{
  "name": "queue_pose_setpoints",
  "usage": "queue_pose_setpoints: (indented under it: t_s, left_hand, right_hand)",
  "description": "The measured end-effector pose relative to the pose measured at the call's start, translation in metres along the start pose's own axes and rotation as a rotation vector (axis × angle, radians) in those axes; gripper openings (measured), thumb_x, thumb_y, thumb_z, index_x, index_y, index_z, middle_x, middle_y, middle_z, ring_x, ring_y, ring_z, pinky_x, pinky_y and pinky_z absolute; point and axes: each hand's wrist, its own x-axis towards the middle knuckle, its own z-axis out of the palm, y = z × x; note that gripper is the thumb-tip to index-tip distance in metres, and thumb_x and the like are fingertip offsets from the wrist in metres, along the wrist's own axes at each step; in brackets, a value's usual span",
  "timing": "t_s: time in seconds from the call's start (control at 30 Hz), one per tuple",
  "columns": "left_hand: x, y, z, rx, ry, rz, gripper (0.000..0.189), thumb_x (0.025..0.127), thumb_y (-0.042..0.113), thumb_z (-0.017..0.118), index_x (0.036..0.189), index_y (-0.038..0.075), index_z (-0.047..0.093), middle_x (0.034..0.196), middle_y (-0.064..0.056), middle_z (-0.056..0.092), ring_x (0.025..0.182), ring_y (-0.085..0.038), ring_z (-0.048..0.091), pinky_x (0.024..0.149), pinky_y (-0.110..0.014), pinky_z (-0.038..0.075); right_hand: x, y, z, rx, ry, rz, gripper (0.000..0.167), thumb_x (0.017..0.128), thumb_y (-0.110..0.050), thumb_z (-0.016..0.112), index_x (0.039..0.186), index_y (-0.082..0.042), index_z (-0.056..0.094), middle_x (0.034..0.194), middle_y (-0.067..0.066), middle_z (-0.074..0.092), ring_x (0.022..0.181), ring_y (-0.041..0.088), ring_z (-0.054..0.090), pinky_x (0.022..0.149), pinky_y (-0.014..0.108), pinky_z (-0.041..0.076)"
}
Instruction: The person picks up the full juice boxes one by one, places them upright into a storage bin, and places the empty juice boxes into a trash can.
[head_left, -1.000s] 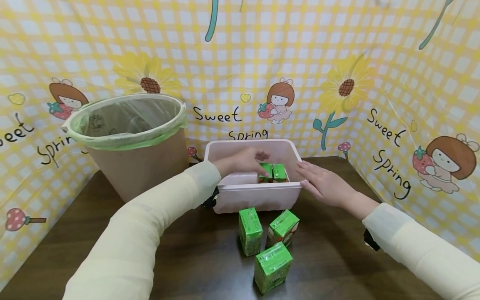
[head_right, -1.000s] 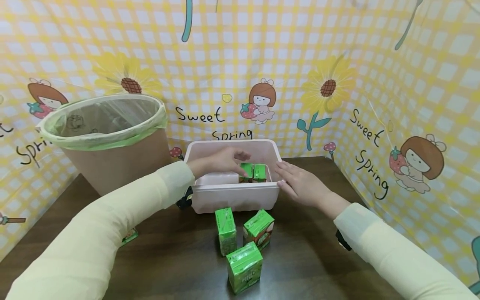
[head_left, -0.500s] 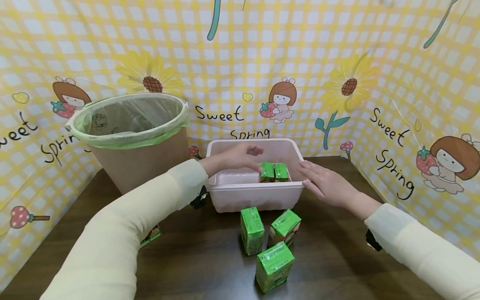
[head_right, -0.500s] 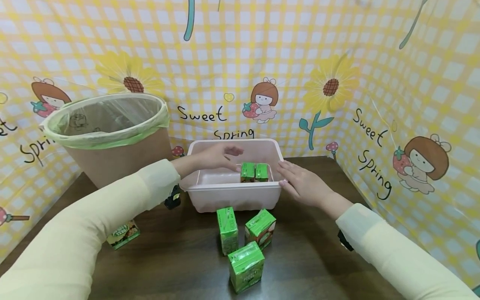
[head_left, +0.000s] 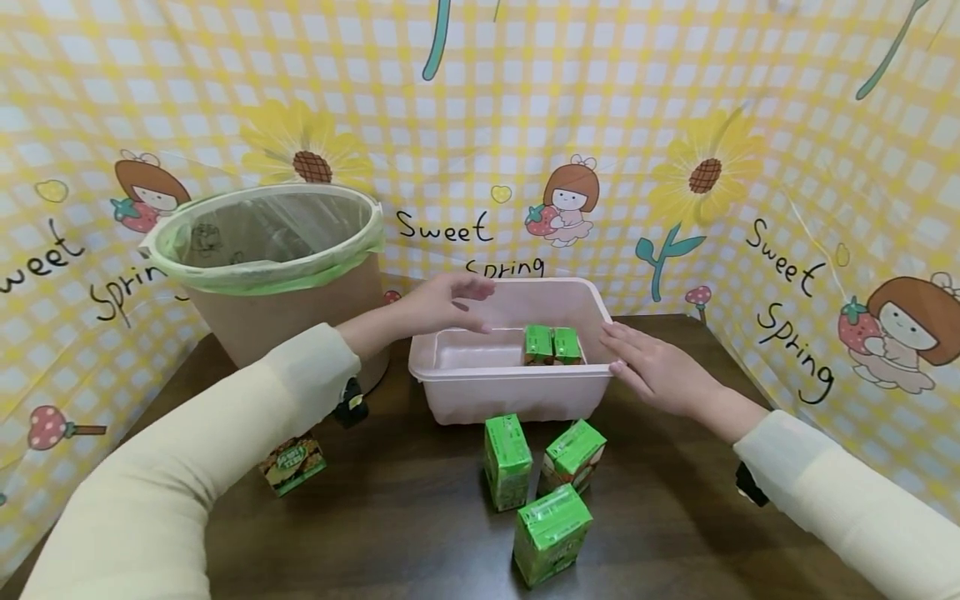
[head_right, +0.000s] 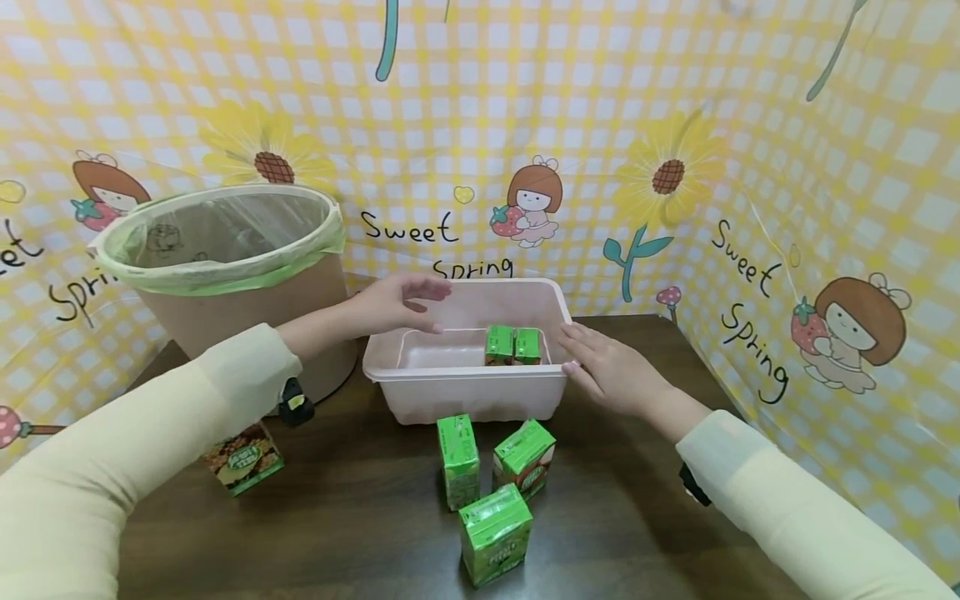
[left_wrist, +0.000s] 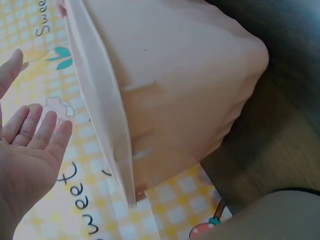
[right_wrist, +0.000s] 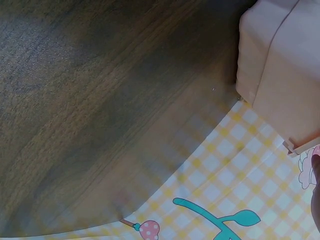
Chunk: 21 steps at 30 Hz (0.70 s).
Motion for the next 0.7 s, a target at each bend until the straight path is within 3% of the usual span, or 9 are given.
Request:
queue_pose_setpoints:
  t_s: [0.33,0.7]
  left_hand:
    - [-0.043,-0.001,-0.021,-0.047,0.056,0.045,0.062,0.08,0.009,0.081,0.134,-0.001,0.052,0.134,-0.014,0.056,0.125,-0.027,0.051,0.101,-0.044,0.043]
    - [-0.092,-0.006,-0.04,-0.056,0.102,0.021,0.065,0.08,0.011,0.081,0.137,0.002,0.051,0.135,-0.013,0.056,0.125,-0.026,0.052,0.101,-0.045,0.043]
  right_hand:
    - [-0.001,0.001,0.003,-0.011,0.01,-0.002,0.049,0.101,-0.024,0.052,0.14,0.004,0.047,0.147,0.021,0.042,0.134,0.036,0.04,0.104,0.054,0.036]
    - [0.0,-0.002,0.002,0.003,0.016,0.003,0.048,0.101,-0.022,0.053,0.14,0.004,0.047,0.147,0.022,0.041,0.134,0.036,0.04,0.103,0.054,0.036]
